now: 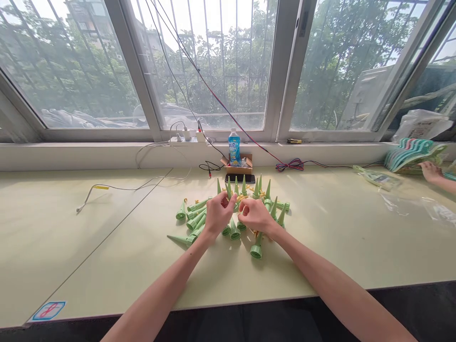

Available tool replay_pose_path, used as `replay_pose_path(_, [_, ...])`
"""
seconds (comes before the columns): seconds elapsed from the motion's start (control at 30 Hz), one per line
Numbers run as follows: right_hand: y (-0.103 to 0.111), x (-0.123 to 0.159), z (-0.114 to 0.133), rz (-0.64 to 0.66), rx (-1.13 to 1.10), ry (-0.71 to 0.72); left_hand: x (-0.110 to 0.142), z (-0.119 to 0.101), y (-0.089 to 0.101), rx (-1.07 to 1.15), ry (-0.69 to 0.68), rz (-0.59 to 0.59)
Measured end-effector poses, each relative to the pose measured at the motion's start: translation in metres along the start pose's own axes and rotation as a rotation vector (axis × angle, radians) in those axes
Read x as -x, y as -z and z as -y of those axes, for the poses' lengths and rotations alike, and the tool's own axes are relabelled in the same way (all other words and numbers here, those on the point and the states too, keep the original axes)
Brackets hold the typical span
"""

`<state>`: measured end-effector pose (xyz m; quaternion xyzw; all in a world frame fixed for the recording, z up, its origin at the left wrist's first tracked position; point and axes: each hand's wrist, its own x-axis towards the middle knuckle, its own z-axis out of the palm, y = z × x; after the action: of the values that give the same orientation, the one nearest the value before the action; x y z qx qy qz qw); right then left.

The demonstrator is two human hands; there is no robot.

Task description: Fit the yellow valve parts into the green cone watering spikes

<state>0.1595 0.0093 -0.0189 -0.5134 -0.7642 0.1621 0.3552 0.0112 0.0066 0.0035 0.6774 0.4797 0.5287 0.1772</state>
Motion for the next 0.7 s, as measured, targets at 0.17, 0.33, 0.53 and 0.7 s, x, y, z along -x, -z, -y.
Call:
replay_pose_path(0.17, [0.0007,0.0001,-0.0008,0.042,-0.003,0.009,-0.0001,0.0004,-0.0003,-0.011,0.001,0.044])
replay_pose_path(0.33, [0.0023,-0.0007,-0.0011,0.080,-0.012,0.019,0.0001,-0.0001,-0.0001,-0.064,-0.011,0.075])
replay_pose_path(0.53, [0.0016,-0.0026,-0.0027,-0.057,-0.018,-0.012,0.0000,0.0010,-0.0005,-0.081,-0.006,0.074])
replay_pose_path(0.7, [0.0014,-0.0034,-0.0073,-0.219,-0.033,-0.073,0.0003,0.0045,-0.0019,-0.053,0.004,0.121])
